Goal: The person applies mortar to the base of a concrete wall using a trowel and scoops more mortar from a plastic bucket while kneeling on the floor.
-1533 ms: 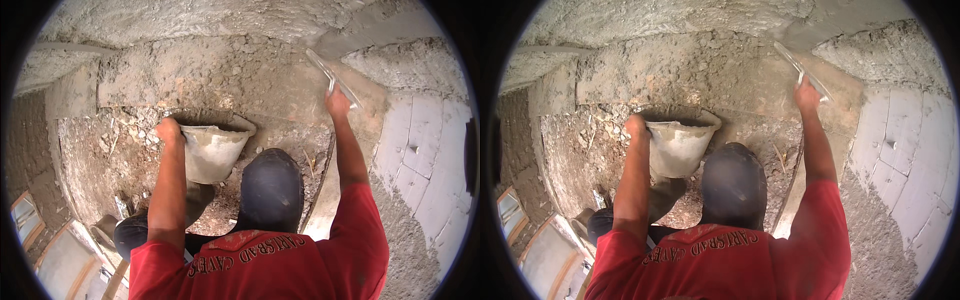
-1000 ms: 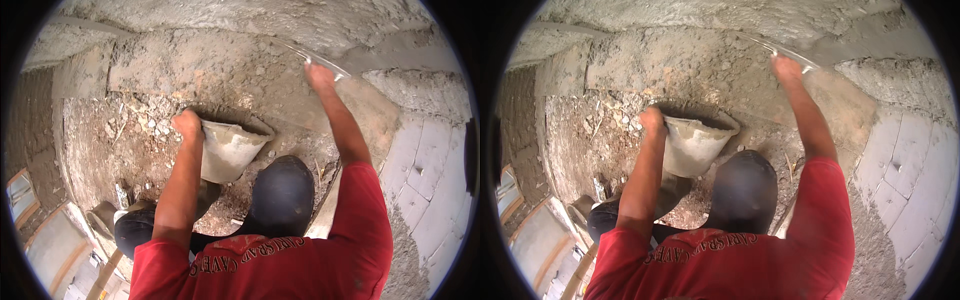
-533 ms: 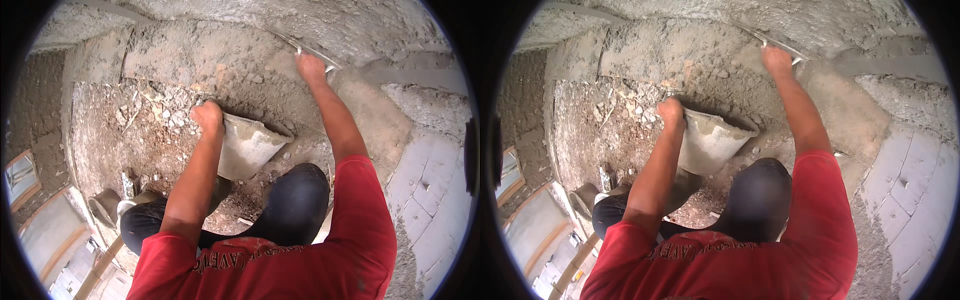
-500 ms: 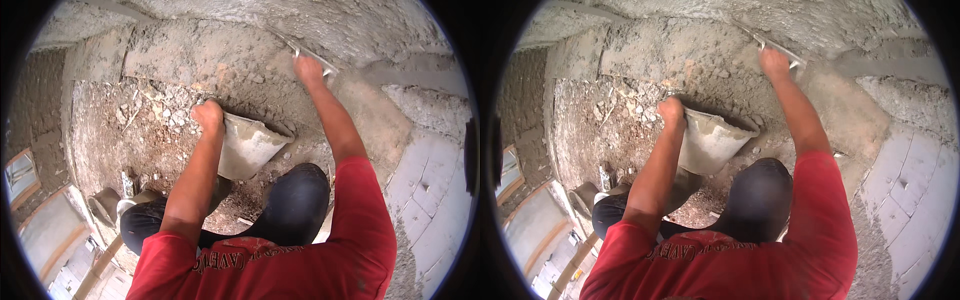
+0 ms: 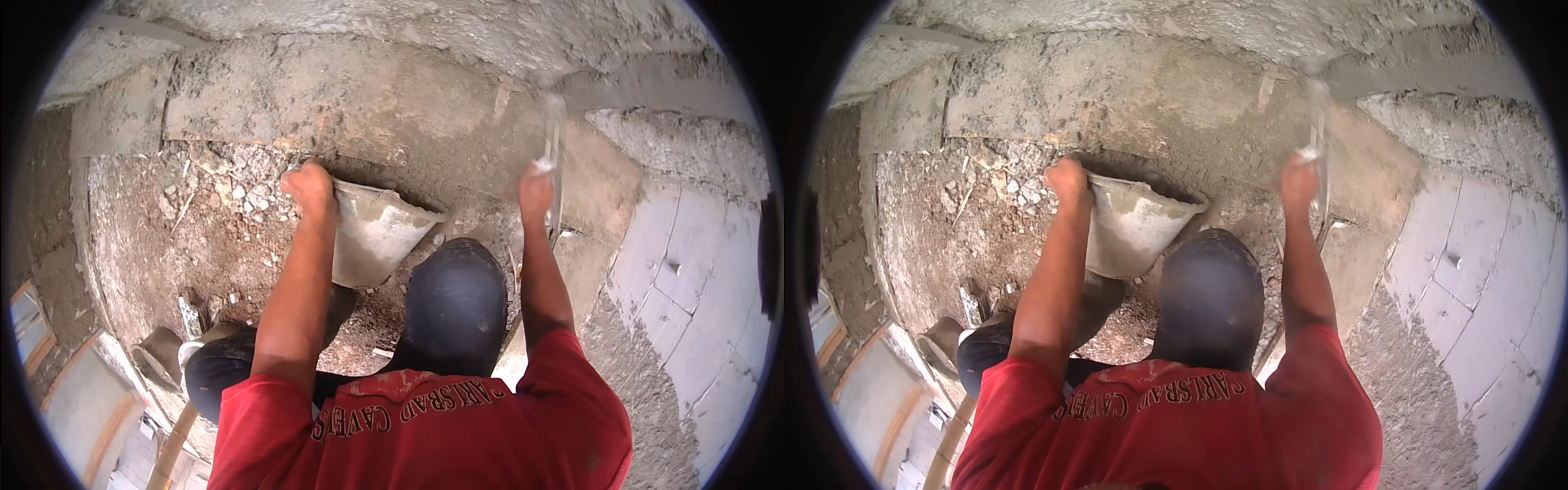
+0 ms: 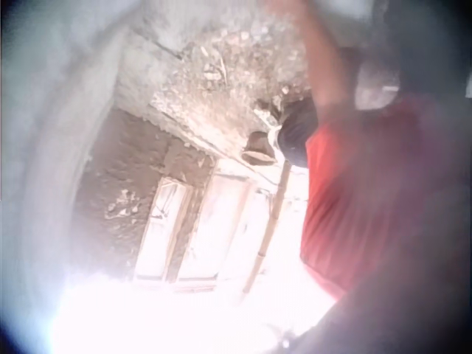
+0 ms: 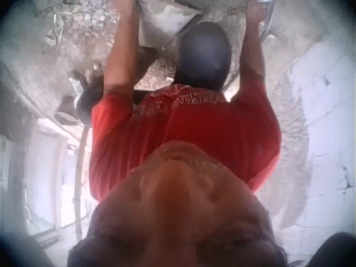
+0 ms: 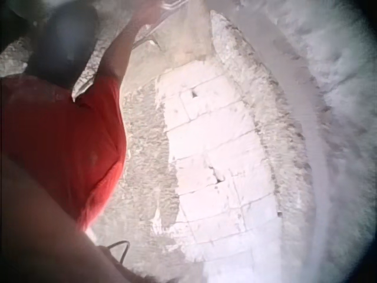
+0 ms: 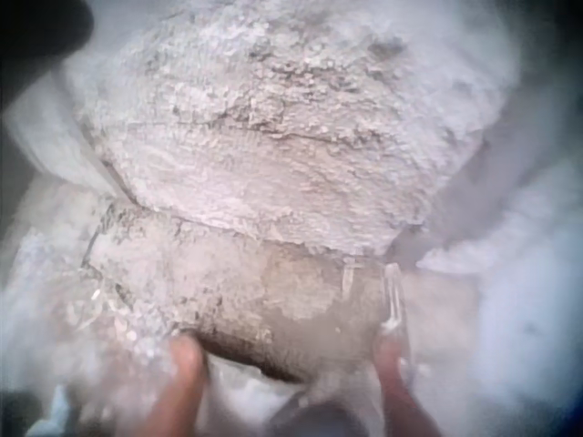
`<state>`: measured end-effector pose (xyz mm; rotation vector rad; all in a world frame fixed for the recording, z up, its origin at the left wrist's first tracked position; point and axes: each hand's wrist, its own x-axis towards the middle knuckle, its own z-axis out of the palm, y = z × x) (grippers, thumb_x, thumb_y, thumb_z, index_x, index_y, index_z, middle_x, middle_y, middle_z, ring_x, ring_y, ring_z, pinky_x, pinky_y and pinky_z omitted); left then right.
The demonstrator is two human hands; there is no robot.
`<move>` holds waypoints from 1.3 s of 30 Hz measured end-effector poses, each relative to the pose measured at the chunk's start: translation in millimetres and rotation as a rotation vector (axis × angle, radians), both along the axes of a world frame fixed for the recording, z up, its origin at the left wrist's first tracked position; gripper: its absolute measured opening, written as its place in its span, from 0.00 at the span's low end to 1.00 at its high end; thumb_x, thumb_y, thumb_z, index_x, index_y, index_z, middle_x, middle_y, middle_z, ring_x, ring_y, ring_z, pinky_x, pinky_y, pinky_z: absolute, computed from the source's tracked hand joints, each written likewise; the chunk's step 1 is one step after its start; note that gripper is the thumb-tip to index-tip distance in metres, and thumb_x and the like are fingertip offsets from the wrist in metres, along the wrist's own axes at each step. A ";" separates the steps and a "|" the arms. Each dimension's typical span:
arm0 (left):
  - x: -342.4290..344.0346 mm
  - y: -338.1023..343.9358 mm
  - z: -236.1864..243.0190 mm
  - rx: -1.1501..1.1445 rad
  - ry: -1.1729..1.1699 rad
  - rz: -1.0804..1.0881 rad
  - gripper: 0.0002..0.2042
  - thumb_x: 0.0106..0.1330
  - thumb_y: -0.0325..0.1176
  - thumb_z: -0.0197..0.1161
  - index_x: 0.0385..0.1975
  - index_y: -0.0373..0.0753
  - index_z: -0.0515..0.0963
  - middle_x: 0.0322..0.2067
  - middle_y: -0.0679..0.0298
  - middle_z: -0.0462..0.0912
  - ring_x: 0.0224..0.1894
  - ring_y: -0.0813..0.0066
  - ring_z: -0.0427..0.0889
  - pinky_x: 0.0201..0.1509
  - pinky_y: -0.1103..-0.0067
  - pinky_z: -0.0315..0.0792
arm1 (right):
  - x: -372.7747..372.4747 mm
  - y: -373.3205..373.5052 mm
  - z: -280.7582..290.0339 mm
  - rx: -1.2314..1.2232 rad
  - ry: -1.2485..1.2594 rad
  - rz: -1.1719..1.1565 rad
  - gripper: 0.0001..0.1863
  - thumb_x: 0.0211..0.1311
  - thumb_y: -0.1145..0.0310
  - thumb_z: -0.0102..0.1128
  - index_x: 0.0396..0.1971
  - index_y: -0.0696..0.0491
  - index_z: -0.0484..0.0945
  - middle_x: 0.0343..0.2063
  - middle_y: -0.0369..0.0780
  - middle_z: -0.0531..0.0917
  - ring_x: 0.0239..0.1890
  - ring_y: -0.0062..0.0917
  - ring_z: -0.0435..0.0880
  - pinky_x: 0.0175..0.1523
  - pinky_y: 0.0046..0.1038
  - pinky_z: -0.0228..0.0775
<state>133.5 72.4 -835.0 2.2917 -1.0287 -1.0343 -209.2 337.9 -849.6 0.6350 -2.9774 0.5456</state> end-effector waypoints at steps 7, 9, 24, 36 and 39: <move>-8.5 16.8 0.9 -0.174 -0.032 0.021 0.19 0.51 0.26 0.58 0.38 0.13 0.73 0.38 0.43 0.78 0.36 0.58 0.80 0.38 0.66 0.76 | 137.5 8.1 -33.9 0.474 -0.692 0.433 0.22 0.67 0.55 0.46 0.45 0.60 0.77 0.32 0.53 0.83 0.36 0.46 0.84 0.43 0.44 0.75; 9.8 2.9 1.3 -0.186 0.019 0.036 0.17 0.51 0.26 0.58 0.36 0.16 0.74 0.37 0.45 0.78 0.35 0.61 0.78 0.37 0.66 0.74 | 126.3 -1.7 -11.6 0.472 -0.661 0.756 0.24 0.66 0.53 0.45 0.47 0.58 0.76 0.33 0.53 0.83 0.38 0.47 0.83 0.46 0.47 0.73; 25.0 22.5 58.2 -0.125 0.486 0.014 0.20 0.52 0.19 0.52 0.48 0.25 0.67 0.27 0.60 0.72 0.28 0.73 0.71 0.30 0.74 0.66 | 75.7 -9.0 9.9 0.414 -0.357 1.447 0.20 0.63 0.69 0.48 0.55 0.53 0.72 0.41 0.47 0.84 0.44 0.42 0.83 0.49 0.40 0.75; 210.0 184.7 170.6 0.104 0.336 -0.259 0.29 0.58 0.23 0.52 0.64 0.33 0.61 0.51 0.61 0.73 0.46 0.71 0.73 0.51 0.78 0.69 | 45.9 71.1 3.0 0.288 -0.685 1.101 0.19 0.60 0.56 0.58 0.50 0.46 0.78 0.43 0.47 0.83 0.45 0.43 0.83 0.50 0.38 0.75; 200.6 181.2 149.3 -0.006 0.257 -0.129 0.28 0.59 0.24 0.51 0.63 0.31 0.61 0.51 0.58 0.74 0.48 0.69 0.73 0.55 0.77 0.68 | 54.4 85.0 -44.5 0.177 -0.635 1.203 0.18 0.61 0.53 0.55 0.43 0.48 0.81 0.40 0.48 0.84 0.43 0.43 0.83 0.48 0.40 0.75</move>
